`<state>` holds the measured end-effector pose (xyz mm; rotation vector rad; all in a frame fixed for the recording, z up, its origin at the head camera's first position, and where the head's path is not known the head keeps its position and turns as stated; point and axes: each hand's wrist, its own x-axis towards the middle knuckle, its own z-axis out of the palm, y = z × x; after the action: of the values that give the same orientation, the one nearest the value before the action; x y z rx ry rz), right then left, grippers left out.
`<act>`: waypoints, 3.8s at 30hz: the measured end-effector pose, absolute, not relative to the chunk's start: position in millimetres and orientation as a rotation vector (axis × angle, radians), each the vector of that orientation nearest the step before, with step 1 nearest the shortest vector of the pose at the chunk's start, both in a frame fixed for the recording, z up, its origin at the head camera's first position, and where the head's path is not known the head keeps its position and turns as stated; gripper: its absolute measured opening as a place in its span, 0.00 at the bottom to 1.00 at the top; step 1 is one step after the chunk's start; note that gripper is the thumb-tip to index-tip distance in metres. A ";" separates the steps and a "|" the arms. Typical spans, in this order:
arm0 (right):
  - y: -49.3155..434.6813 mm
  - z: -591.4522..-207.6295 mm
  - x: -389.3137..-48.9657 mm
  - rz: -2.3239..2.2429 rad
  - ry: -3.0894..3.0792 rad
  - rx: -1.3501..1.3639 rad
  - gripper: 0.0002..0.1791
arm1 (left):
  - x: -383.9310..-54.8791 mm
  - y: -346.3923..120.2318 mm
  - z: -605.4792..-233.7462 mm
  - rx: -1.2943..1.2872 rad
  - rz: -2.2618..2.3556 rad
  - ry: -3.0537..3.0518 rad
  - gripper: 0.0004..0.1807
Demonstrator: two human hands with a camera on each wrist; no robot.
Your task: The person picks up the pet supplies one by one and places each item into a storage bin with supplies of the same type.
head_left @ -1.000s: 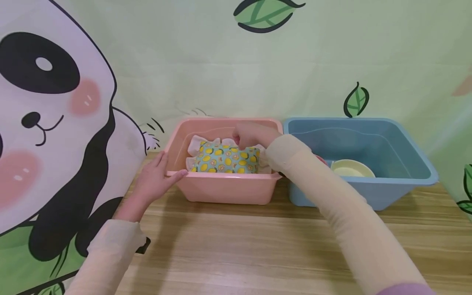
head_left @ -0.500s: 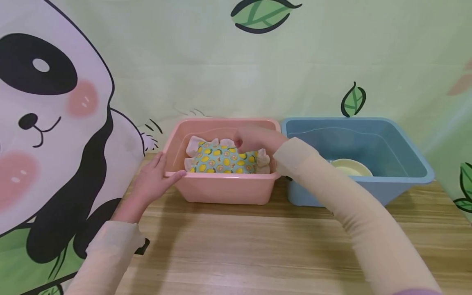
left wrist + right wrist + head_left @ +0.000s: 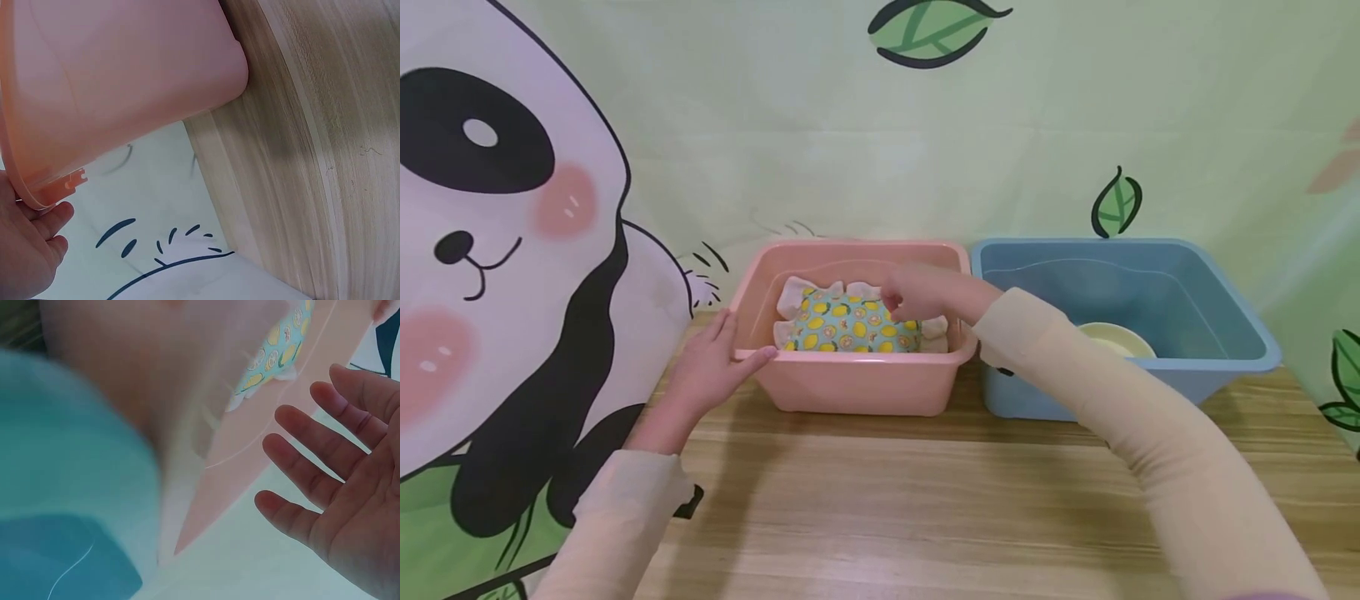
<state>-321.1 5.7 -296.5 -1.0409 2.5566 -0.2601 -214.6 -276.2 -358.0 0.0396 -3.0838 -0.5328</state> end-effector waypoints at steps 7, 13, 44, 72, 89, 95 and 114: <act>18.9 -300.7 -311.4 -0.141 2.613 -1.267 0.04 | -214.0 -275.0 -358.0 0.030 -0.538 -3.079 0.54; 26.4 -301.3 -304.3 -0.175 2.647 -1.287 0.05 | -213.5 -275.0 -357.7 0.032 -0.542 -3.080 0.55; 57.3 -320.1 -292.8 -0.260 2.773 -1.501 0.04 | -214.3 -274.8 -358.4 0.022 -0.560 -3.067 0.55; 92.9 -322.3 -289.3 -0.443 2.830 -1.455 0.05 | -214.4 -275.4 -357.4 0.006 -0.498 -3.075 0.54; 110.6 -314.8 -282.6 -0.570 2.834 -1.393 0.08 | -214.4 -274.4 -356.4 0.012 -0.525 -3.080 0.55; 121.4 -311.8 -282.7 -0.626 2.839 -1.404 0.06 | -213.8 -274.2 -353.4 0.003 -0.523 -3.082 0.55; 149.4 -310.6 -279.3 -0.857 2.872 -1.372 0.04 | -217.8 -274.4 -346.0 -0.027 -0.437 -3.107 0.55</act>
<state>-279.3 149.4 -310.6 -1.3725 2.8717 -0.8572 -217.8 -274.4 -346.0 -0.0273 -3.1072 -0.4373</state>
